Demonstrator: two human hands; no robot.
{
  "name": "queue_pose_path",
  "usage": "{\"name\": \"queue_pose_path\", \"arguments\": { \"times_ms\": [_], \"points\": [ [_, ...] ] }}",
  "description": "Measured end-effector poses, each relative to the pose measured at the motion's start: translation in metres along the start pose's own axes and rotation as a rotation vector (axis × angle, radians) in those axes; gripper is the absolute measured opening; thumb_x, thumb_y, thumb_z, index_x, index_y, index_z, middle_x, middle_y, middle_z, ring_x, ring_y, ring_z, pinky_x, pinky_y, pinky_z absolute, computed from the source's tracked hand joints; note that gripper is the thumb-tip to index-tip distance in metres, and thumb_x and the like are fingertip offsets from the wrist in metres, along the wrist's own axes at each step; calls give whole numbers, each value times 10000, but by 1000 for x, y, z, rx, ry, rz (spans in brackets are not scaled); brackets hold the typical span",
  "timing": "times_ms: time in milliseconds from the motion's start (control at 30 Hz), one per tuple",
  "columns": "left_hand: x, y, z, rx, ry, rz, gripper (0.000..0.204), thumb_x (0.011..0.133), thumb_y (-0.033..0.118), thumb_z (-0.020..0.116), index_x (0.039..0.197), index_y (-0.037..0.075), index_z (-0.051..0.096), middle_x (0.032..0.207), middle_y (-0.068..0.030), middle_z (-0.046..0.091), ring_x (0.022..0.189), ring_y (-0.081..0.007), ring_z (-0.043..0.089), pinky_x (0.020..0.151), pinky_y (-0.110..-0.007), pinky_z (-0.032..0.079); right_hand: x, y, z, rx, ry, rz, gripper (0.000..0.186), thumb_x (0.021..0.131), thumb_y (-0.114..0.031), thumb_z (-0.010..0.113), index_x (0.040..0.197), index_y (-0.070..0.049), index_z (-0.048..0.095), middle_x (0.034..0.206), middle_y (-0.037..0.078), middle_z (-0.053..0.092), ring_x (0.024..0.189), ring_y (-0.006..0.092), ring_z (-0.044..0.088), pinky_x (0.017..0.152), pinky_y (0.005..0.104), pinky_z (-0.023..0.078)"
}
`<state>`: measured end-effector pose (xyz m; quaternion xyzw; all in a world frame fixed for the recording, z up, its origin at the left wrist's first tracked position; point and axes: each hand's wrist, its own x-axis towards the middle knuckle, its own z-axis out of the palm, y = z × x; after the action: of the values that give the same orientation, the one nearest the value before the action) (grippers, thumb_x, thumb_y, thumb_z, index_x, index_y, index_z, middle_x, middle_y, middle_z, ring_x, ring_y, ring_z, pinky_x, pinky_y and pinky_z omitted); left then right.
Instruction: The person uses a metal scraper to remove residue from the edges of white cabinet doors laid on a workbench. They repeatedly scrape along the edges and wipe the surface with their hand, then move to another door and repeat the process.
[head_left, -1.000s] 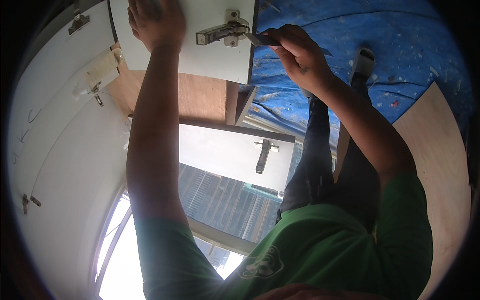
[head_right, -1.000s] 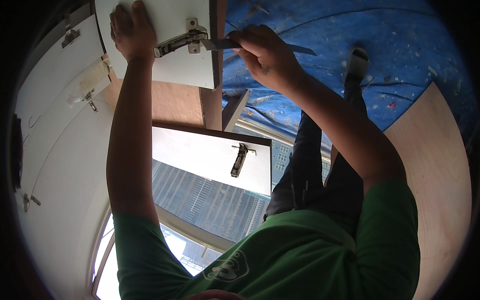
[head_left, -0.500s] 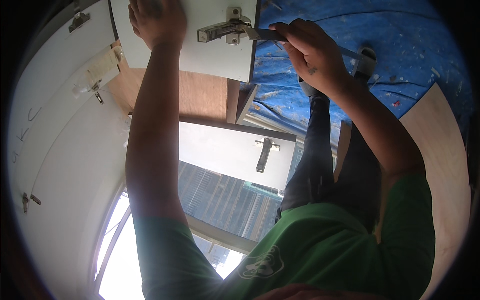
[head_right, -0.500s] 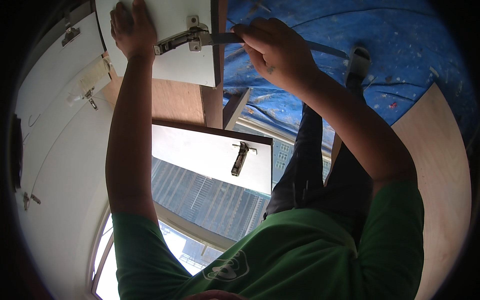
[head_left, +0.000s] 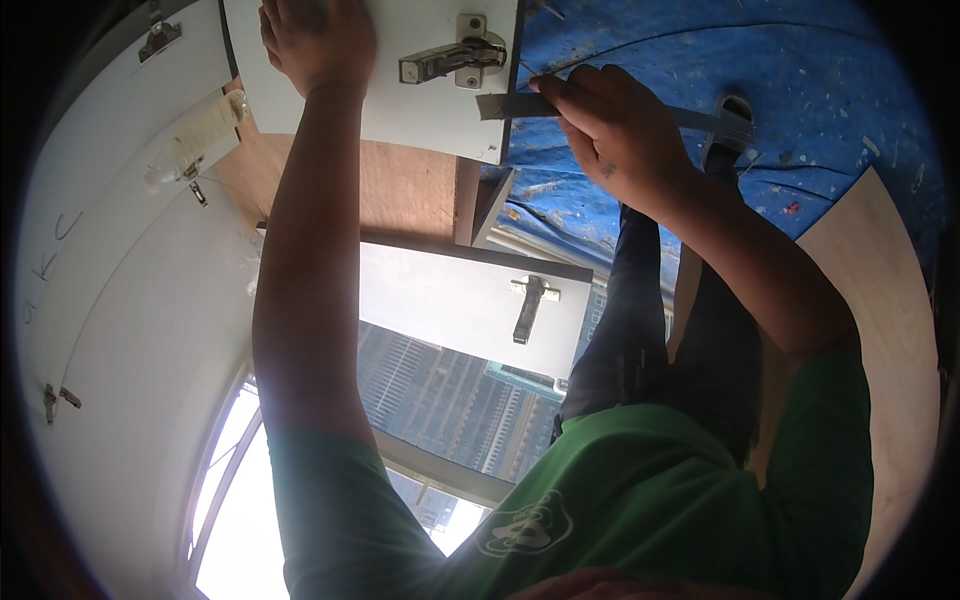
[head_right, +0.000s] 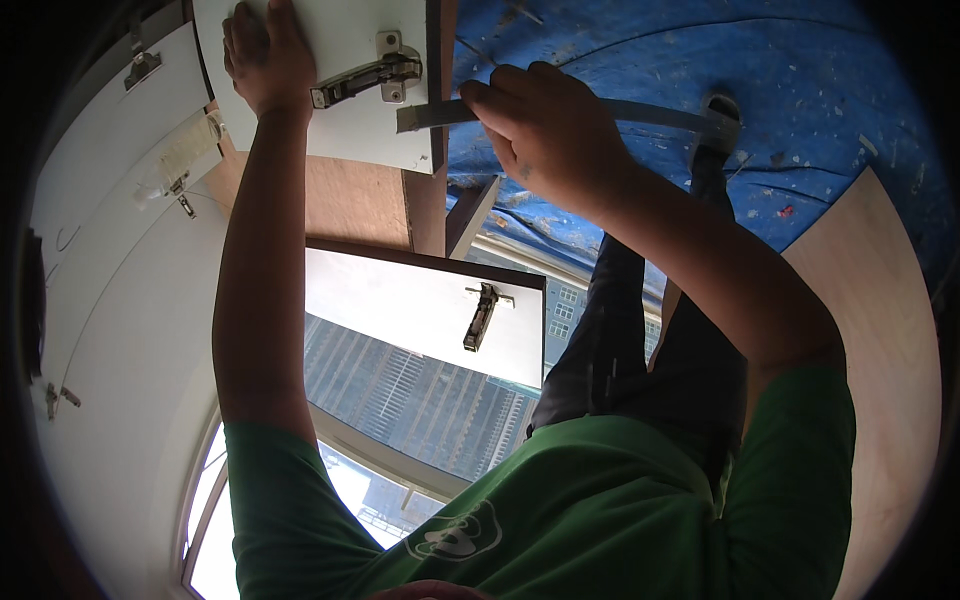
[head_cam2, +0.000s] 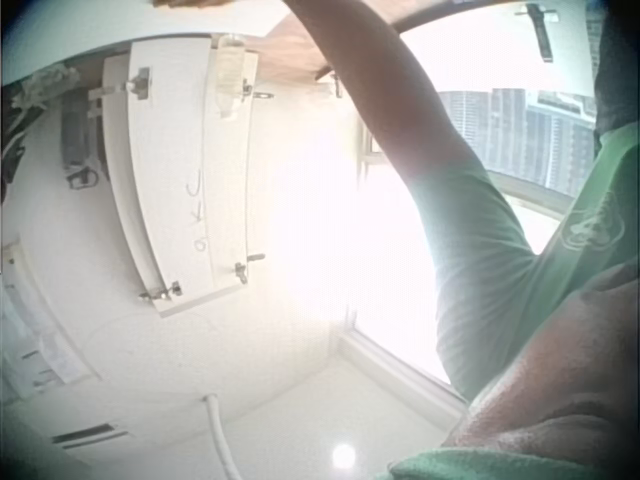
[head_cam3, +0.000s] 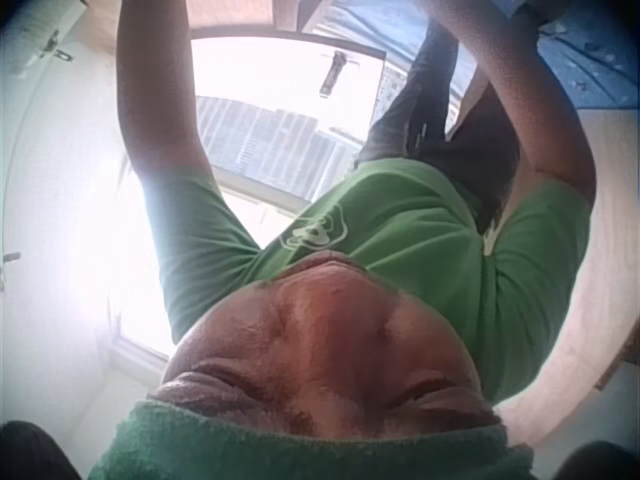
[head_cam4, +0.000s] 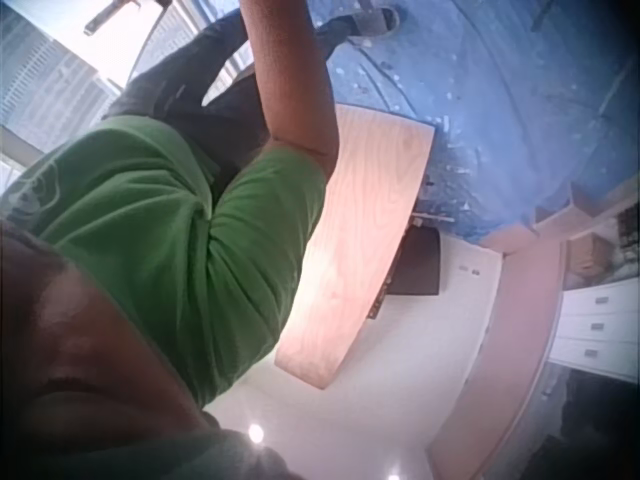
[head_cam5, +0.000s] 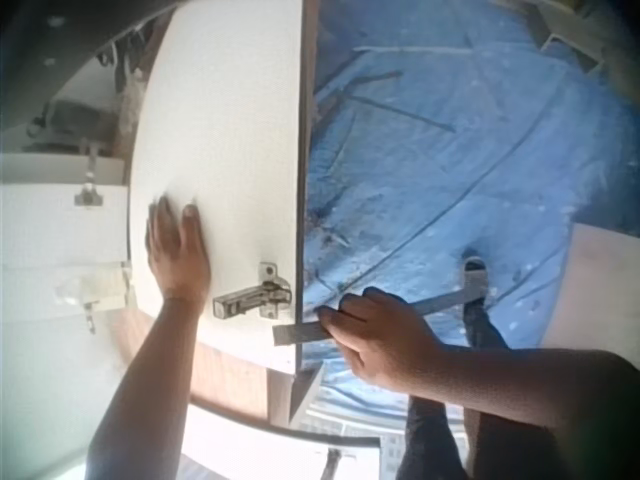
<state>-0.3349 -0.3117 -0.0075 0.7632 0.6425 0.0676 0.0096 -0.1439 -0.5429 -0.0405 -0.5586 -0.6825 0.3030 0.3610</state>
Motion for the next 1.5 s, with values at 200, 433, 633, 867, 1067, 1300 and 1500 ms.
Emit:
{"name": "queue_pose_path", "arguments": {
  "times_ms": [200, 433, 633, 867, 1067, 1300, 1500],
  "points": [
    [1, 3, 2, -8, -17, -1, 768, 1057, 584, 357, 1592, 33, 355, 1662, -204, 320, 1556, -370, 245, 1284, -483, 179, -53, -30, 34, 128, -279, 63, 241, 879, -104, 745, 1112, -80, 689, 920, 52, 638, 863, 224, 652, 707, 387, 539],
    [-1, 3, 1, -10, -11, -10, 766, 1053, 582, 371, 1589, 35, 365, 1656, -210, 329, 1553, -383, 248, 1280, -487, 187, 5, -18, 22, 678, 82, 491, 316, 999, -305, 716, 824, -48, 659, 619, 43, 553, 531, 130, 488, 510, 320, 394],
    [1, -4, 3, 11, 10, 33, 759, 1052, 576, 386, 1578, 29, 381, 1643, -220, 347, 1540, -390, 271, 1276, -488, 203, 16, -53, 42, 617, 222, 565, 394, 900, -274, 837, 702, -83, 554, 587, 3, 479, 542, 89, 439, 502, 293, 367],
    [-1, 6, 1, -3, 7, -20, 759, 1051, 569, 395, 1581, 26, 375, 1647, -213, 344, 1541, -382, 271, 1272, -493, 203, -35, -52, 55, 539, -172, 525, 344, 938, -356, 778, 1001, -45, 648, 820, 107, 660, 693, 266, 663, 632, 379, 524],
    [-2, 0, 2, 20, -10, -7, 783, 1048, 595, 375, 1596, 37, 347, 1668, -195, 311, 1557, -365, 244, 1279, -499, 175, -23, -35, 12, 490, -39, 354, 333, 1097, -341, 514, 1152, -38, 638, 945, 151, 657, 816, 316, 684, 708, 418, 551],
    [-3, 8, -2, 53, -50, -82, 781, 1053, 593, 351, 1596, 31, 344, 1675, -197, 297, 1558, -376, 241, 1272, -519, 179, 8, -18, -11, 104, -18, 223, 322, 1011, -381, 667, 1125, -85, 718, 759, 54, 586, 659, 185, 577, 590, 357, 504],
    [3, 2, 2, 43, -1, 10, 754, 1058, 566, 374, 1587, 29, 361, 1671, -207, 300, 1556, -385, 241, 1271, -523, 184, -25, -42, 1, 95, -414, 130, 405, 985, -318, 703, 1286, -49, 685, 826, 66, 569, 757, 217, 573, 677, 371, 499]
  ]
}}
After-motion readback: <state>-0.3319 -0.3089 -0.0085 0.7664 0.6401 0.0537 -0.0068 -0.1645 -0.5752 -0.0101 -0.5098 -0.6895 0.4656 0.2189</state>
